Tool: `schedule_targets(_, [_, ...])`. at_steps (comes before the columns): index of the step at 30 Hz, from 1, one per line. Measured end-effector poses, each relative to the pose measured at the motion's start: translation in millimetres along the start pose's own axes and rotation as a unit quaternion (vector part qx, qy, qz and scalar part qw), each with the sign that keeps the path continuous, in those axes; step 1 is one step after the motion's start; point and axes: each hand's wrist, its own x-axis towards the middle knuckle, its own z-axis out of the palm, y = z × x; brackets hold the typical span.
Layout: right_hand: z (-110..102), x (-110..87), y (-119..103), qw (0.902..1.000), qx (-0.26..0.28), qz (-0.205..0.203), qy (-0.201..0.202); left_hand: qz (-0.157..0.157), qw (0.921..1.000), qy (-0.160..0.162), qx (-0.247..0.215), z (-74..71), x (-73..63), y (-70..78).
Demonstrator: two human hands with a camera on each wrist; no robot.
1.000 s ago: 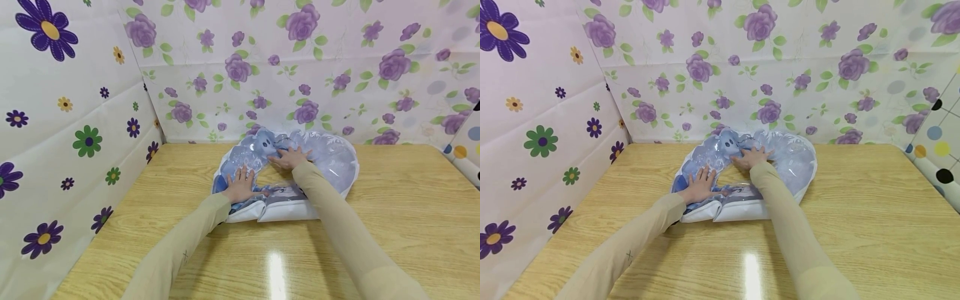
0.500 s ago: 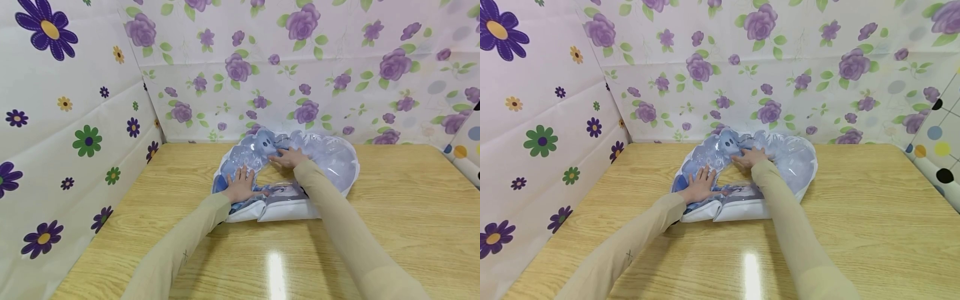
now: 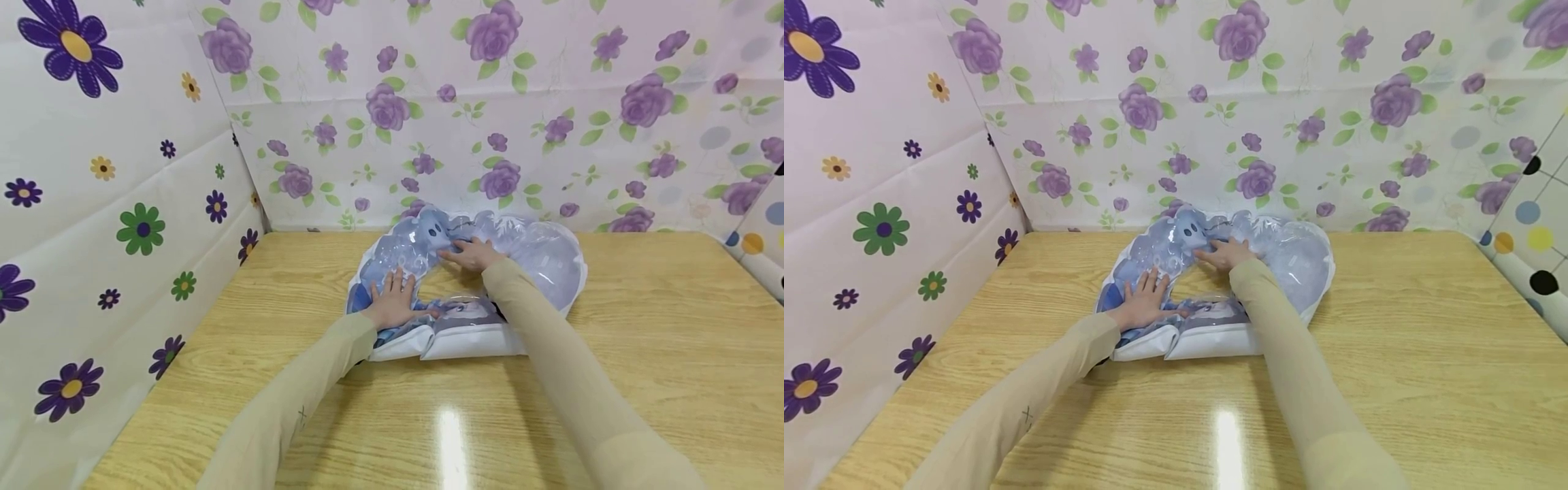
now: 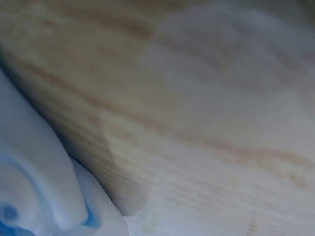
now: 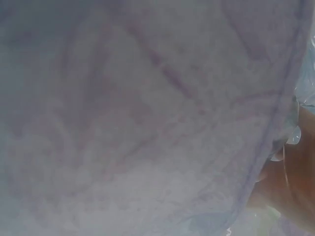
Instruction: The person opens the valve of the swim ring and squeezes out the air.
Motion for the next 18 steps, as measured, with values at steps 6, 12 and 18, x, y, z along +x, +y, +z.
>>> schedule_targets(6, [-2.7,3.4,1.0,0.9994,-0.001,-0.034,0.001,0.001,1.0000,0.000,0.000,0.7,0.3,-1.0])
schedule_targets(12, [-7.2,5.0,1.3,0.9978,-0.012,-0.066,0.003,0.000,1.0000,0.003,0.002,-0.7,-0.2,0.2])
schedule_targets(18, [-3.8,-0.2,3.2,0.9990,0.028,-0.035,-0.001,0.002,1.0000,0.004,0.000,0.3,-1.6,0.1])
